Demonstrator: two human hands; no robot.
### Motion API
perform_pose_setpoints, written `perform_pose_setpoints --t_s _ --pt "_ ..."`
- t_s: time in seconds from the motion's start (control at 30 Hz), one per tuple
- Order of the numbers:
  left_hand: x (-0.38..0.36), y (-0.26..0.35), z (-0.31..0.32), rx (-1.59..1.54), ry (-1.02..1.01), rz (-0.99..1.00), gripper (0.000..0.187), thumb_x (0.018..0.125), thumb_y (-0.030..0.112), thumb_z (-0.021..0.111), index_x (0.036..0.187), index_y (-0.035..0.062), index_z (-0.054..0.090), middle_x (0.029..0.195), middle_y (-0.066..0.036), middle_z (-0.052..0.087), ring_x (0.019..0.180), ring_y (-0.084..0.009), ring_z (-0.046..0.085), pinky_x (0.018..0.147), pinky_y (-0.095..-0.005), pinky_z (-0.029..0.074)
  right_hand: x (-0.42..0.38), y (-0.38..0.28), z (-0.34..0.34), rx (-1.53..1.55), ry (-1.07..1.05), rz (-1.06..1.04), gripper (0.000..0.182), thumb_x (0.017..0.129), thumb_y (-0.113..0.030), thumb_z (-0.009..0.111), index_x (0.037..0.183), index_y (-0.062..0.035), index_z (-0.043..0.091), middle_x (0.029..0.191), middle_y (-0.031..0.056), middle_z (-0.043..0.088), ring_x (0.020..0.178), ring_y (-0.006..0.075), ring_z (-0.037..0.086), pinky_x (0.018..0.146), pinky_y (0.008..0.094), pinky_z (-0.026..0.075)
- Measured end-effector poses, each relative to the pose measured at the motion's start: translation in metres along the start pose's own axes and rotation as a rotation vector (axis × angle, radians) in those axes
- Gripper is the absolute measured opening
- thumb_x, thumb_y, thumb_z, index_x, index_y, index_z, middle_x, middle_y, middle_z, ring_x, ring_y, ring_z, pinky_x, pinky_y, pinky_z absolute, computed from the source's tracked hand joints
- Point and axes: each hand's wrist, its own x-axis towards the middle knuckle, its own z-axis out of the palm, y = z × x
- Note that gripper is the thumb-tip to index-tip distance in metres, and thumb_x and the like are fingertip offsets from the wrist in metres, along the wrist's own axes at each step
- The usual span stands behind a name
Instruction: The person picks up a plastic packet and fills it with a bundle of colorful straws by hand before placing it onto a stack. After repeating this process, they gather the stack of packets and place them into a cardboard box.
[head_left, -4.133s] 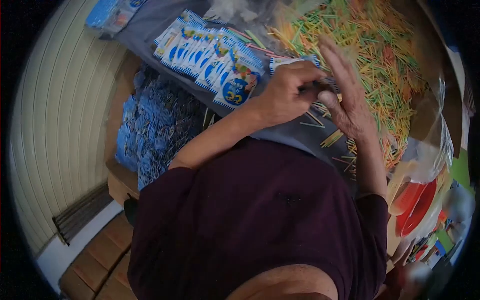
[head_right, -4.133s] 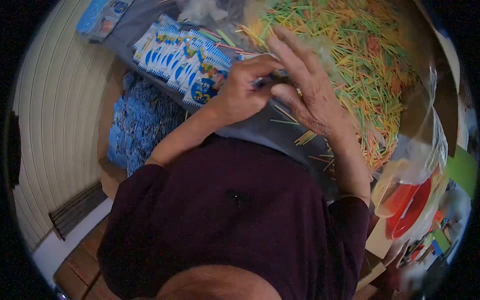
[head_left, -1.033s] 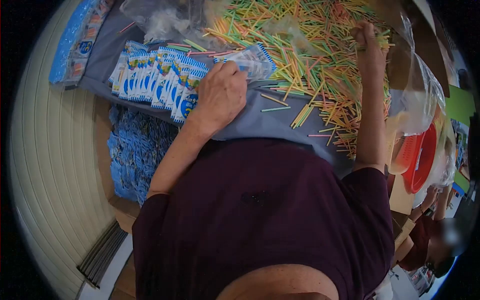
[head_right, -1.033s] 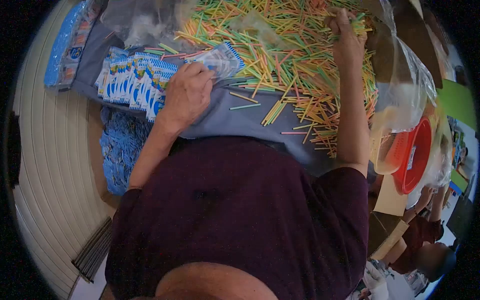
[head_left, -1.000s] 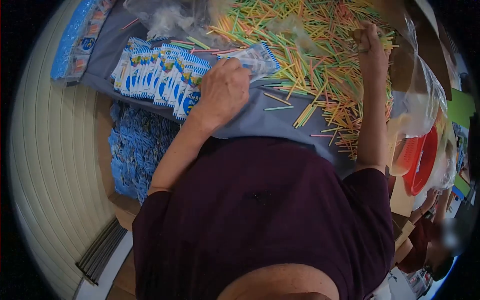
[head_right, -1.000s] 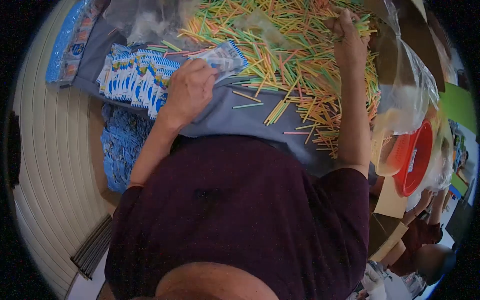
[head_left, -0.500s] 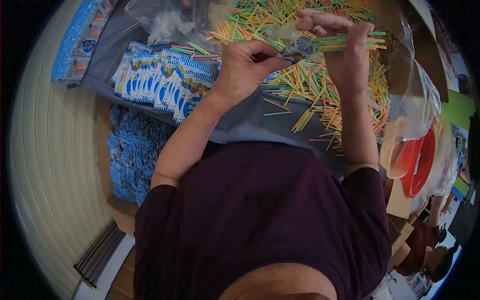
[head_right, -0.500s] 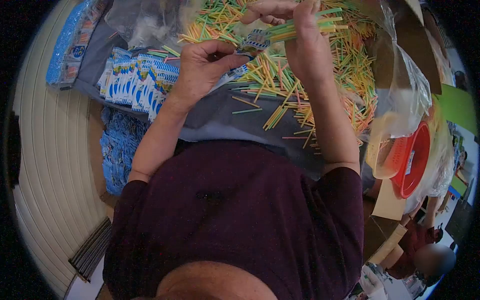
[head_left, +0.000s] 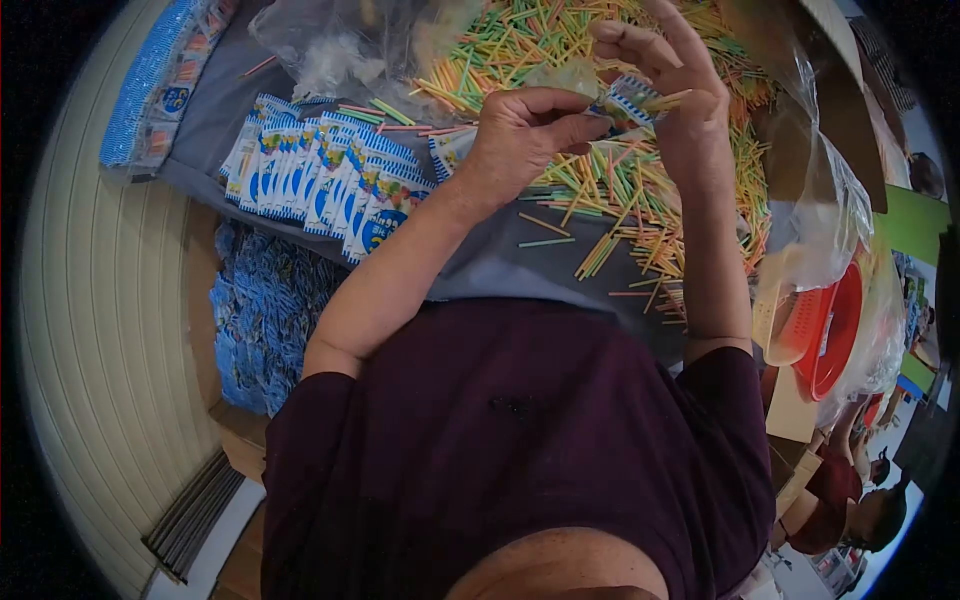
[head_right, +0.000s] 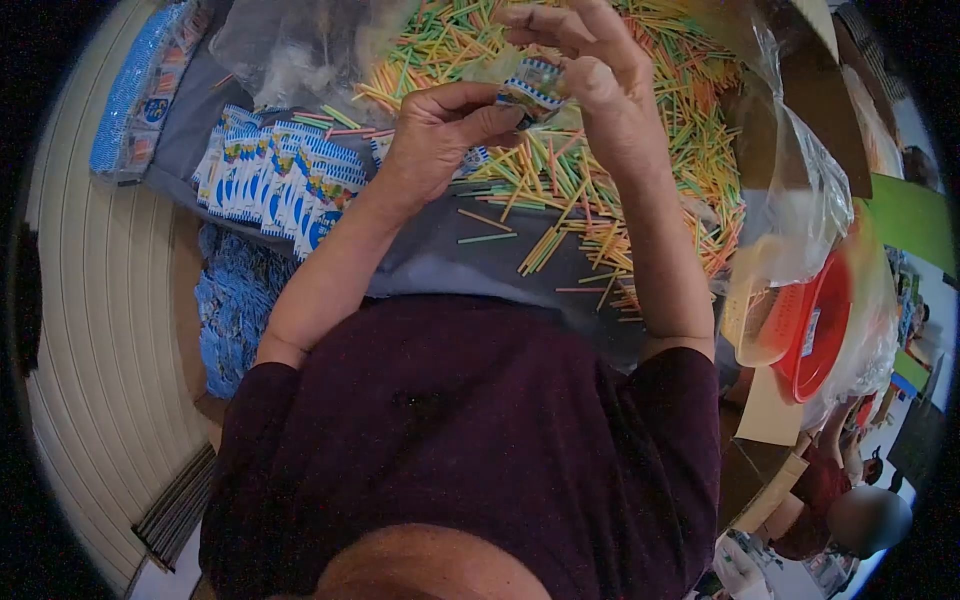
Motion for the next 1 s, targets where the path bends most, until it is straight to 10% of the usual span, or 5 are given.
perform_pose_setpoints --t_s 0.23,0.43,0.73,0.87,1.0 --pt "-0.014 0.005 0.007 0.015 -0.176 0.118 0.026 0.088 -0.001 0.069 0.114 -0.0010 0.067 0.108 -0.005 0.069 0.099 -0.0110 0.064 0.087 -0.0270 0.054 -0.013 -0.001 0.003 -0.168 -0.212 0.017 0.057 0.103 -0.045 0.037 0.127 -0.0002 0.061 0.122 0.0128 0.064 0.111 0.0223 0.060 0.096 0.0356 0.047" --pt "-0.021 -0.003 0.008 0.209 -0.039 0.071 0.027 0.087 -0.006 0.067 0.114 -0.0020 0.065 0.106 -0.003 0.068 0.094 -0.0077 0.061 0.081 -0.0234 0.050 -0.018 -0.014 0.013 -0.060 0.005 -0.043 0.035 0.099 -0.020 0.053 0.129 -0.0032 0.061 0.120 0.0087 0.065 0.107 0.0195 0.062 0.092 0.0347 0.050" --pt "-0.036 -0.002 -0.010 0.224 -0.100 0.151 0.023 0.089 -0.007 0.064 0.112 -0.0035 0.065 0.106 -0.003 0.069 0.095 -0.0077 0.061 0.082 -0.0235 0.050 -0.027 -0.026 0.024 -0.675 -0.241 -0.132 0.043 0.098 -0.026 0.056 0.138 -0.0106 0.054 0.125 0.0124 0.063 0.113 0.0311 0.058 0.094 0.0438 0.044" --pt "-0.046 0.019 -0.001 0.279 0.051 0.140 0.016 0.084 -0.006 0.069 0.099 -0.0029 0.069 0.091 -0.003 0.070 0.084 -0.0078 0.061 0.076 -0.0241 0.050 -0.023 -0.045 0.023 -0.071 -0.158 0.283 0.039 0.100 -0.014 0.053 0.139 -0.0070 0.054 0.124 0.0087 0.066 0.105 0.0213 0.065 0.091 0.0345 0.052" --pt "-0.055 0.024 -0.027 0.507 0.146 0.187 0.020 0.076 0.001 0.077 0.093 -0.0041 0.070 0.081 -0.006 0.070 0.074 -0.0081 0.062 0.066 -0.0256 0.049 -0.025 -0.010 0.023 -0.293 -0.161 -0.076 0.031 0.098 -0.003 0.055 0.128 -0.0038 0.062 0.110 0.0087 0.072 0.099 0.0185 0.069 0.084 0.0305 0.055"
